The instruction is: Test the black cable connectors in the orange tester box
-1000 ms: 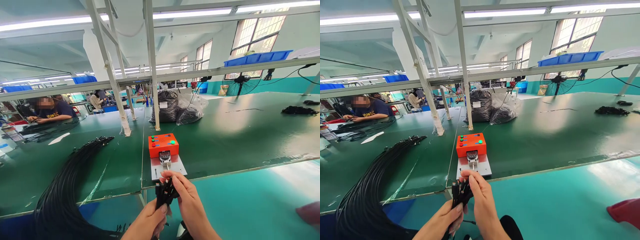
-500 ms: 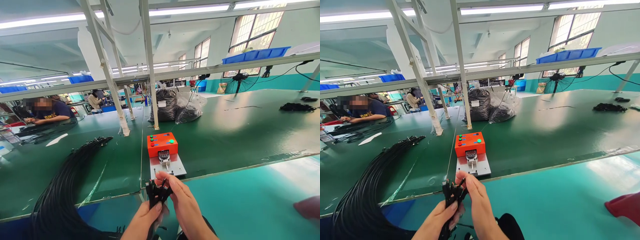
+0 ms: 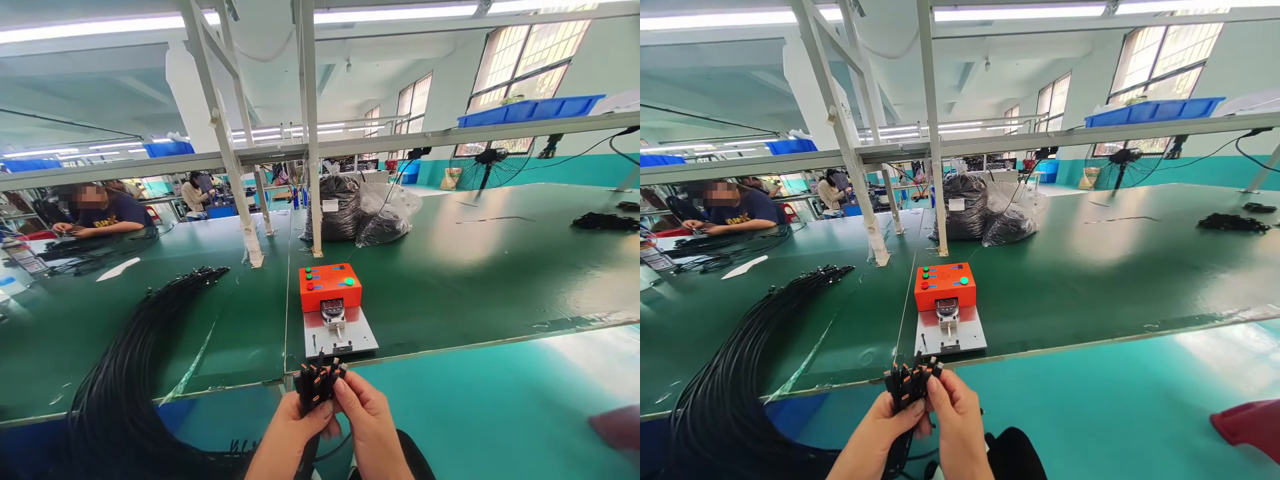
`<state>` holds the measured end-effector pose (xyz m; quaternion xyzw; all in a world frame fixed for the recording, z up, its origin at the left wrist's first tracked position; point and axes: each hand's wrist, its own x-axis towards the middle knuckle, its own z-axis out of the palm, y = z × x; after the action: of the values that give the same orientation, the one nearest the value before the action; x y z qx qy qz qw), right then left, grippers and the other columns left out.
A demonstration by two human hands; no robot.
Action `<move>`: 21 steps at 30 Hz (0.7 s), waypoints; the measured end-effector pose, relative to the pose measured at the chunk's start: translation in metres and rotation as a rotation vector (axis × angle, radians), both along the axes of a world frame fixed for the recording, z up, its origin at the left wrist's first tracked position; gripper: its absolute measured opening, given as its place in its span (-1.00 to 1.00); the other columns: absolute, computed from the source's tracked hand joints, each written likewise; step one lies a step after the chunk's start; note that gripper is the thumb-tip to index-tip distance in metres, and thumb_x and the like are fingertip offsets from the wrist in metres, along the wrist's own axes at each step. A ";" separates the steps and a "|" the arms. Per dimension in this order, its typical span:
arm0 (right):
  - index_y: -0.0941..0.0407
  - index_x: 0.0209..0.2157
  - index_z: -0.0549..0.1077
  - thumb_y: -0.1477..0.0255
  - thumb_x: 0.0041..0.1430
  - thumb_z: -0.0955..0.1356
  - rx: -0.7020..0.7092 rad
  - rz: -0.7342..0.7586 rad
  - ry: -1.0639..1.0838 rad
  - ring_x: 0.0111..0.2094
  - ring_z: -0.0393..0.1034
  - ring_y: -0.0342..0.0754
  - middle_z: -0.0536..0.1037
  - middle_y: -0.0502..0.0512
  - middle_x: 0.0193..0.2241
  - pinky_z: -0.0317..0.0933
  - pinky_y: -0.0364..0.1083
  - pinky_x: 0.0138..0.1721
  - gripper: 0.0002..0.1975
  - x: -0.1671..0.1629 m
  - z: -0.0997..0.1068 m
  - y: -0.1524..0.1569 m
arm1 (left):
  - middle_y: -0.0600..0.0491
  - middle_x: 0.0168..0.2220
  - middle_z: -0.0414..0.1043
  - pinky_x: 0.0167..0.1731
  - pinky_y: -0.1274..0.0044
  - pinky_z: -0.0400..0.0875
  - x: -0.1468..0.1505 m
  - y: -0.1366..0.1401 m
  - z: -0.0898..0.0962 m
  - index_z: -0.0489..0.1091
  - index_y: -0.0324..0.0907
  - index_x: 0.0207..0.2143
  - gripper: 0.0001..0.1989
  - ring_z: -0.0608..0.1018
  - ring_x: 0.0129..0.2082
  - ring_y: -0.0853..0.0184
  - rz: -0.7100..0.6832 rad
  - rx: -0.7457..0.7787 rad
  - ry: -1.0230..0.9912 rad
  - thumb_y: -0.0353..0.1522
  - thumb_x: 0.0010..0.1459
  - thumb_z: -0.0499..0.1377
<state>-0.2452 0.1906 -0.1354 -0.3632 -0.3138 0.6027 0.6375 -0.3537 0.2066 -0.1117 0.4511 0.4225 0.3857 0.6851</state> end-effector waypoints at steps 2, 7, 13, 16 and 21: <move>0.14 -0.52 0.43 0.16 0.06 0.34 -0.018 -0.100 -0.063 -0.59 0.28 -0.13 0.39 -0.03 -0.63 0.15 -0.16 -0.57 -0.68 0.001 -0.004 -0.001 | 0.04 -0.55 0.51 -0.44 0.53 0.29 0.003 -0.001 0.001 0.57 -0.23 -0.45 -0.76 0.44 -0.50 0.32 0.065 -0.013 -0.056 -0.23 -0.11 0.33; 0.10 -0.46 0.38 0.01 -0.02 0.31 -0.141 -0.228 -0.162 -0.46 0.37 0.00 0.47 0.05 -0.58 0.22 -0.09 -0.43 -0.59 0.008 -0.011 0.003 | 0.03 -0.54 0.51 -0.33 0.49 0.33 0.007 0.000 -0.008 0.52 -0.21 -0.55 -0.71 0.48 -0.41 0.25 0.201 0.032 0.067 -0.14 -0.07 0.28; 0.13 -0.49 0.37 0.04 -0.07 0.36 -0.158 -0.183 -0.112 -0.59 0.27 -0.11 0.33 -0.08 -0.70 0.19 -0.12 -0.47 -0.59 0.017 -0.017 0.012 | 0.11 -0.64 0.35 -0.47 0.50 0.18 0.003 0.009 -0.032 0.44 -0.19 -0.61 -0.58 0.34 -0.54 0.29 0.282 0.144 0.266 0.00 -0.14 0.24; 0.15 -0.49 0.38 0.09 -0.04 0.35 -0.176 -0.145 -0.106 -0.62 0.27 -0.12 0.30 -0.10 -0.72 0.19 -0.12 -0.49 -0.63 0.023 -0.017 0.015 | 0.11 -0.65 0.36 -0.42 0.49 0.19 0.001 0.013 -0.032 0.42 -0.18 -0.61 -0.60 0.35 -0.53 0.30 0.297 0.197 0.257 -0.03 -0.02 0.18; 0.16 -0.51 0.38 0.19 0.00 0.33 -0.223 -0.073 -0.153 -0.66 0.29 -0.12 0.32 -0.11 -0.77 0.21 -0.11 -0.48 -0.71 0.029 -0.012 0.021 | 0.26 -0.77 0.06 -0.64 0.58 0.10 -0.001 0.014 -0.023 0.39 -0.20 -0.59 -0.60 0.13 -0.73 0.48 0.297 0.051 0.045 -0.03 -0.14 0.27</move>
<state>-0.2165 0.2121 -0.1472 -0.4878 -0.2792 0.5806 0.5890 -0.3543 0.2201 -0.1350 0.4095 0.4899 0.4832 0.5990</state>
